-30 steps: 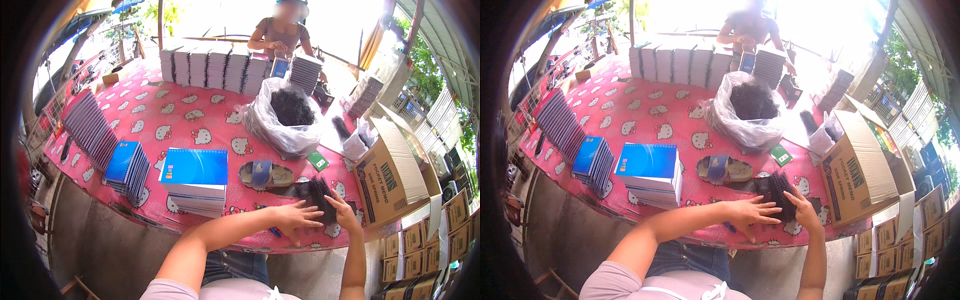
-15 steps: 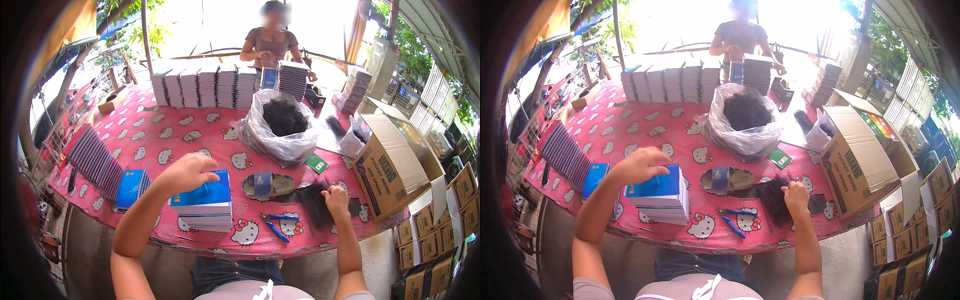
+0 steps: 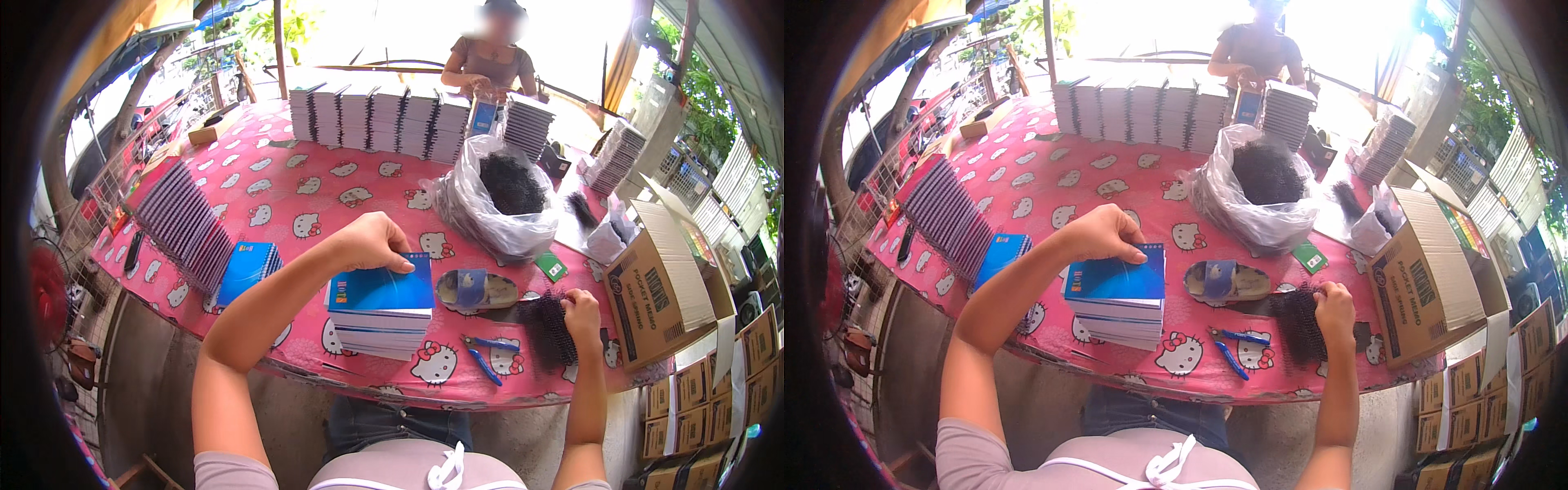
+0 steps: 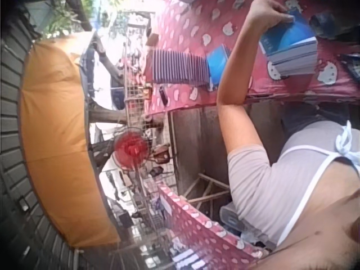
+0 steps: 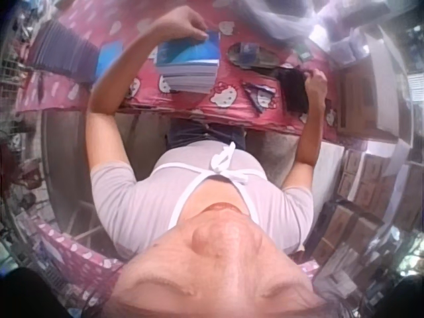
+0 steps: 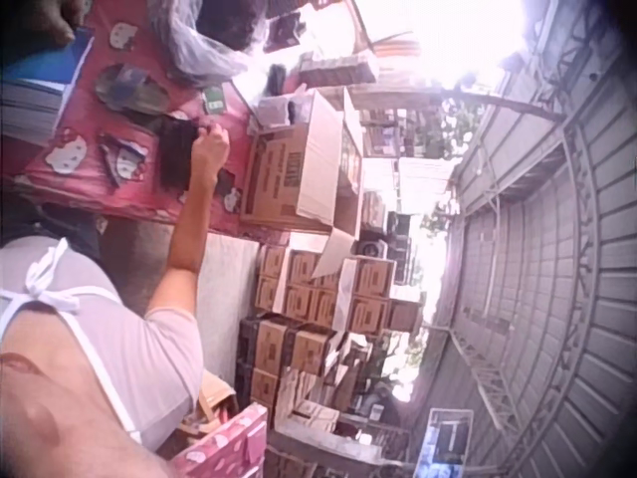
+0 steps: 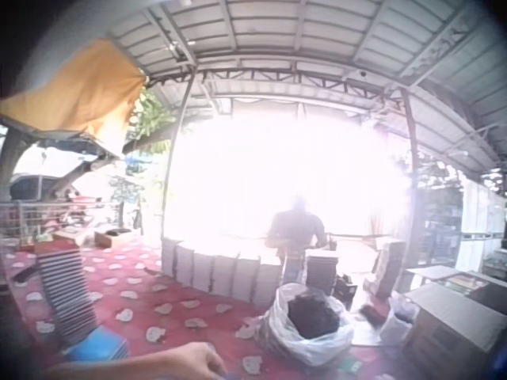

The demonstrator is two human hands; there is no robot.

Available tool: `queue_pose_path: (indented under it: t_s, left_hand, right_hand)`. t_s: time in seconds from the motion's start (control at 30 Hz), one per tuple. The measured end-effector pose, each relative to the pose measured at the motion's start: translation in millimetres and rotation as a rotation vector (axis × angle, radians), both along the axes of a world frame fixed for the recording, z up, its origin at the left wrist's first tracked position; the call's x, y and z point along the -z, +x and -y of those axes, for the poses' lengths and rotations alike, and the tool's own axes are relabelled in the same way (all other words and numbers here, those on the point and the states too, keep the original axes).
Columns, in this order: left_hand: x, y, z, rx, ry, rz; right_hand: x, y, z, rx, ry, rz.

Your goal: The person assembles notebooks by sliding spiral bindings into the pre-punched holes of notebook covers and paper stacks, using pliers to trim and secure the wire, and gathering finished notebook components from a large bag.

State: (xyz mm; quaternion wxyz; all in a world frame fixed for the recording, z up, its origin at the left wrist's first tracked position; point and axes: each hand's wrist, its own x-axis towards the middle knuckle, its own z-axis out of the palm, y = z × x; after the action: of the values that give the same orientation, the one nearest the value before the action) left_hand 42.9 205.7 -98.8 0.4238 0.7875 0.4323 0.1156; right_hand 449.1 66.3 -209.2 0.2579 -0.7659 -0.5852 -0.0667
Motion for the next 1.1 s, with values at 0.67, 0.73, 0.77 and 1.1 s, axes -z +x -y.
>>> queue_pose_path:
  t_s: [0.67, 0.73, 0.77, 1.1]
  left_hand:
    - [-59, -11, 60, -0.035, 0.616, 0.321]
    - [-47, -8, 64, 0.032, 0.700, 0.173]
    - [-32, -7, 61, 0.044, 0.645, 0.063]
    - [-17, -4, 85, -0.076, 0.833, 0.145]
  right_hand:
    - [-42, -56, -7, -0.170, 0.015, -0.320]
    - [-54, -86, -7, -0.383, -0.028, -0.545]
    - [-59, -101, -6, -0.494, -0.053, -0.661]
    - [-102, -203, -2, -0.985, -0.367, -0.922]
